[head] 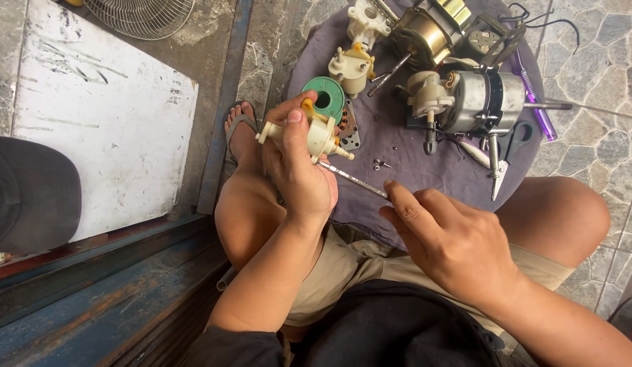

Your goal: Assembling a small plastic gearbox for a fan motor using a screwdriver.

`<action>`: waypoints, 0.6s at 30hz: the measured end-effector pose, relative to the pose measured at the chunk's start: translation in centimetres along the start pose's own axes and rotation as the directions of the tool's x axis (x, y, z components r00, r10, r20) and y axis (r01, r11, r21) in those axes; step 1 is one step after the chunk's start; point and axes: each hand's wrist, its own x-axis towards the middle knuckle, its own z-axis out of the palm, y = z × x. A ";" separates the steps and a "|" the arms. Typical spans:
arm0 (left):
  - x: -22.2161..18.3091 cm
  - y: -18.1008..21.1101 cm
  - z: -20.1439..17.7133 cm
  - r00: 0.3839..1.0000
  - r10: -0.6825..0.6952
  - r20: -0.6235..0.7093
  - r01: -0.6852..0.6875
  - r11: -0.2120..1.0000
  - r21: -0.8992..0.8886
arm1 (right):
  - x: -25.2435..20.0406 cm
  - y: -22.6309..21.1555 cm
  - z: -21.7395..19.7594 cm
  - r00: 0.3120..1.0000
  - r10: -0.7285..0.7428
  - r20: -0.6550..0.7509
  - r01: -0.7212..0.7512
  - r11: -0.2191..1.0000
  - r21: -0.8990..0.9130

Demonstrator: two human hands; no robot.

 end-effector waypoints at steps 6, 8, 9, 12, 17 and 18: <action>-0.1 -0.6 0.6 0.994 0.066 -0.082 -0.058 0.994 0.092 | -0.6 0.4 0.6 0.996 -0.038 -0.076 0.022 0.979 -0.201; -0.3 -1.2 0.1 0.995 0.066 -0.070 -0.062 0.996 0.064 | -0.4 0.9 0.4 0.994 -0.048 -0.095 0.028 0.979 -0.203; -0.1 -1.6 0.1 0.996 0.072 -0.052 -0.071 0.997 0.027 | -0.2 1.3 0.3 0.991 -0.061 -0.120 0.034 0.976 -0.215; 0.0 -0.6 -0.1 0.963 -0.239 0.122 0.259 0.947 -0.191 | 0.1 1.6 -1.1 0.941 0.197 0.275 -0.313 0.816 0.486; 1.1 0.3 -0.8 0.895 -0.331 0.300 0.441 0.763 -0.473 | -2.9 3.3 -0.7 0.791 0.208 0.576 -0.612 0.275 0.741; 1.5 0.6 -1.0 0.881 -0.350 0.319 0.471 0.714 -0.519 | -3.4 3.7 -0.7 0.802 0.188 0.567 -0.596 0.188 0.781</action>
